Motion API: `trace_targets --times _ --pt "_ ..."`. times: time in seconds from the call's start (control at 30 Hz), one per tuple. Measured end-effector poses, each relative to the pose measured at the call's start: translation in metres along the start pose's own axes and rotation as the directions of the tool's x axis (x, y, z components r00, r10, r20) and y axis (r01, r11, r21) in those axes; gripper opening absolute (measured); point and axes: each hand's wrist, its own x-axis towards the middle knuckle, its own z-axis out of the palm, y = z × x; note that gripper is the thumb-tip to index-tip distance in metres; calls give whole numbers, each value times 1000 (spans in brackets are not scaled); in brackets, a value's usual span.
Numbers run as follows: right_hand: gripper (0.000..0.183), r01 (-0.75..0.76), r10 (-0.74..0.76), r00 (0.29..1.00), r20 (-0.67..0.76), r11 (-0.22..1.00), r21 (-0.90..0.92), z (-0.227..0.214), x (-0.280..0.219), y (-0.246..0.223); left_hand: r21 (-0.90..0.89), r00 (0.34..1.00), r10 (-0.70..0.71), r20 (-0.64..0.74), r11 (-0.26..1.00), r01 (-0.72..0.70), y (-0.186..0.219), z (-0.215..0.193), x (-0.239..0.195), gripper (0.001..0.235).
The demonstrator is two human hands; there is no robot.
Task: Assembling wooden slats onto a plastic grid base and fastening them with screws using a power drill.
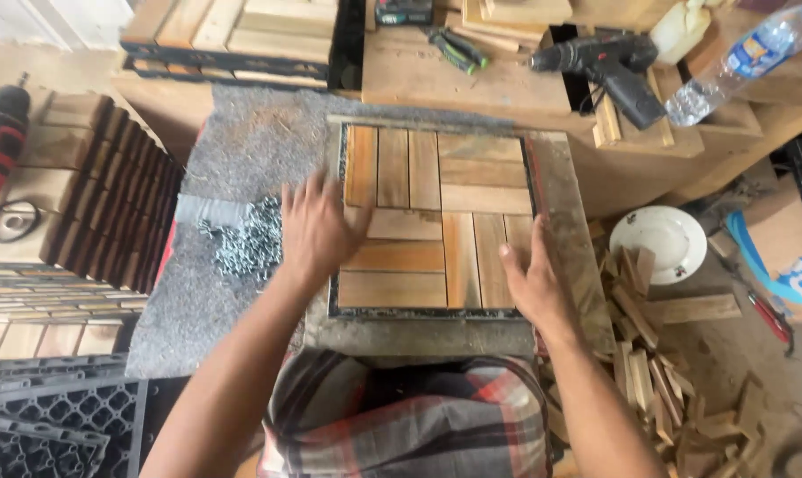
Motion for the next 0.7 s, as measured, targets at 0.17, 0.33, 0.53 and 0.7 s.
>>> trace_targets --times 0.17,0.33,0.53,0.7 --pt "74 136 -148 985 -86 982 -131 13 12 19 -5 990 119 82 993 -119 15 21 99 101" --pt "77 61 -50 998 48 965 -257 15 22 15 -16 978 140 152 990 -139 26 17 83 107" --pt "78 72 -40 993 114 954 -290 9 23 9 26 971 179 158 982 -186 33 15 70 113" --pt "74 163 -154 987 52 943 -292 18 31 28 98 942 288 174 946 -308 45 5 30 118"
